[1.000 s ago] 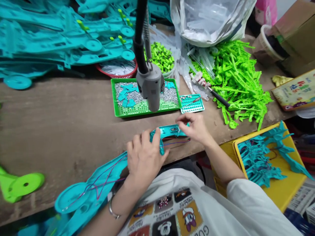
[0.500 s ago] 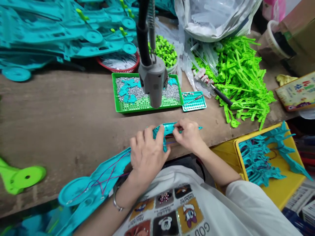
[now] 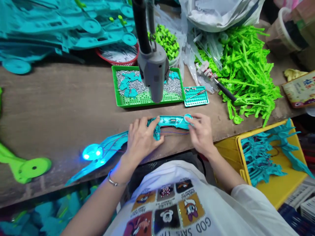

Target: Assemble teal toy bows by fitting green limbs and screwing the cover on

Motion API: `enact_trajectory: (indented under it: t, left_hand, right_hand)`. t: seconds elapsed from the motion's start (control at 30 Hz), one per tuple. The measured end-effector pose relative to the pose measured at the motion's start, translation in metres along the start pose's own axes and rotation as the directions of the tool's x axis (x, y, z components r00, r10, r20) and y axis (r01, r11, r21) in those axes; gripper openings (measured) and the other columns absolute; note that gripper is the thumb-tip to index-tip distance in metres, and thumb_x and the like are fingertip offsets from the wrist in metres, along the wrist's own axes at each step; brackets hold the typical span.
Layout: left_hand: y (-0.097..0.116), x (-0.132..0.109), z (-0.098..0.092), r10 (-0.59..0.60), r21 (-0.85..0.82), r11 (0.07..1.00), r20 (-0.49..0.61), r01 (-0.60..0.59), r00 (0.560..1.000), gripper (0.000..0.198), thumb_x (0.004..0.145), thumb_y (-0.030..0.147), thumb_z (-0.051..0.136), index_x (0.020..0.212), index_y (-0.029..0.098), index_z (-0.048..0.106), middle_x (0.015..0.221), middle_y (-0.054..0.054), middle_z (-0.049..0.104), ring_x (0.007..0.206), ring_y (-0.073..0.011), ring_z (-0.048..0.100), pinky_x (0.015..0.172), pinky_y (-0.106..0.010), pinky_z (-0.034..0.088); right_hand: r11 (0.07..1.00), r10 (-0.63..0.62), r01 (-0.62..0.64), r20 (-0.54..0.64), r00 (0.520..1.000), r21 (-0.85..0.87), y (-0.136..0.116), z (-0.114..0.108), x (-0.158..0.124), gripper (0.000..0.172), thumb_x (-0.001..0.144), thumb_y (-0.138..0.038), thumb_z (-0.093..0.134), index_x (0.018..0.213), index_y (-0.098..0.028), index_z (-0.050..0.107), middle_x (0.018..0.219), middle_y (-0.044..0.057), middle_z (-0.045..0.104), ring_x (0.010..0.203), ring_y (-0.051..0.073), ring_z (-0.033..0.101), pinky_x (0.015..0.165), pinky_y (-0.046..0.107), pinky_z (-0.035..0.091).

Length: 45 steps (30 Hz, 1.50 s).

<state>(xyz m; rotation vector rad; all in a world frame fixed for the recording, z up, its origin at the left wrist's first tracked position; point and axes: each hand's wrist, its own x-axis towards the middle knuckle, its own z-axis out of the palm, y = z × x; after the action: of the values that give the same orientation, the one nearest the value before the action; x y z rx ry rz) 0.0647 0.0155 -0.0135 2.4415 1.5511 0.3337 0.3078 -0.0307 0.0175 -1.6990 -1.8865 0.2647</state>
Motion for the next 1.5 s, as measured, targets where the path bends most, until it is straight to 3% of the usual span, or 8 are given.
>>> enact_trajectory:
  t: [0.07,0.33,0.53,0.63,0.8,1.1,1.3,1.5]
  left_hand:
    - [-0.006,0.002,0.003,0.018,-0.014,1.000,0.010,-0.018,1.000,0.064,0.087,0.045,0.070,0.146,0.023,0.057,0.134,-0.016,0.061,0.115,-0.0372,0.057,0.092,-0.048,0.044]
    - [-0.009,0.000,-0.001,0.116,-0.089,0.988,-0.090,-0.124,0.989,0.076,0.084,0.048,0.078,0.150,0.023,0.051,0.154,-0.021,0.049,0.141,-0.0442,0.044,0.111,-0.059,0.038]
    - [0.032,-0.030,0.011,0.157,-0.339,0.901,-0.324,-0.269,0.933,0.028,0.091,0.025,0.070,0.119,0.020,0.064,0.102,-0.010,0.072,0.095,-0.0237,0.067,0.086,-0.038,0.054]
    - [0.058,-0.040,0.019,0.146,-0.461,0.849,-0.267,-0.259,0.953,0.009,0.095,0.023,0.064,0.103,0.019,0.066,0.092,-0.007,0.073,0.084,-0.0204,0.067,0.080,-0.035,0.053]
    - [0.082,-0.040,0.020,-0.090,-0.754,0.654,0.015,0.071,0.996,0.017,0.102,0.032,0.056,0.100,0.020,0.068,0.086,-0.004,0.073,0.076,-0.0154,0.068,0.072,-0.027,0.051]
    - [0.082,-0.039,0.021,-0.184,-0.860,0.463,0.144,0.215,0.972,0.018,0.101,0.031,0.053,0.096,0.021,0.068,0.085,-0.001,0.074,0.078,-0.0149,0.068,0.071,-0.027,0.049]
    - [0.085,-0.037,0.027,-0.162,-0.835,0.521,0.107,0.177,0.981,0.019,0.102,0.031,0.053,0.098,0.020,0.068,0.092,-0.004,0.076,0.085,-0.0171,0.070,0.077,-0.030,0.052]
    - [0.034,-0.062,-0.012,-0.211,-0.488,0.870,-0.258,0.061,0.943,0.018,0.102,0.029,0.052,0.097,0.020,0.066,0.092,-0.008,0.072,0.088,-0.0205,0.067,0.083,-0.034,0.049]
  right_hand:
    - [0.997,0.061,-0.055,-0.099,0.993,0.060,0.015,-0.012,-0.007,0.025,0.092,-0.013,0.054,0.109,-0.023,0.068,0.109,0.008,0.066,0.108,0.025,0.061,0.095,0.044,0.049]
    - [0.990,0.134,-0.130,0.058,0.989,-0.062,0.025,0.012,-0.054,0.018,0.087,-0.017,0.061,0.104,-0.018,0.067,0.102,0.011,0.068,0.099,0.025,0.062,0.091,0.041,0.051]
    - [0.972,0.152,-0.164,0.083,0.985,0.166,0.017,0.014,-0.051,0.006,0.091,-0.019,0.061,0.087,-0.020,0.066,0.098,0.008,0.073,0.095,0.021,0.068,0.090,0.038,0.056]
    - [0.838,0.279,-0.333,0.186,0.942,0.432,0.009,0.007,-0.047,0.007,0.090,-0.027,0.067,0.087,-0.021,0.067,0.091,0.005,0.075,0.085,0.018,0.072,0.080,0.032,0.061]
    - [0.588,0.347,-0.504,0.366,0.864,0.633,-0.003,0.000,-0.043,0.020,0.084,-0.037,0.078,0.090,-0.019,0.072,0.083,0.004,0.078,0.074,0.018,0.076,0.075,0.032,0.066]
    - [0.836,0.202,-0.283,0.217,0.955,0.470,0.004,-0.001,-0.052,0.019,0.085,-0.030,0.079,0.104,-0.028,0.081,0.099,0.005,0.082,0.083,0.024,0.079,0.081,0.040,0.068]
    - [0.895,0.166,-0.221,0.170,0.971,0.387,0.014,0.004,-0.055,0.019,0.088,-0.030,0.075,0.106,-0.029,0.080,0.104,0.006,0.081,0.091,0.026,0.078,0.086,0.042,0.065]
    - [0.968,0.087,-0.109,0.103,0.991,0.226,0.017,-0.003,-0.044,0.022,0.088,-0.031,0.074,0.108,-0.024,0.077,0.107,0.009,0.078,0.092,0.025,0.075,0.085,0.043,0.062]
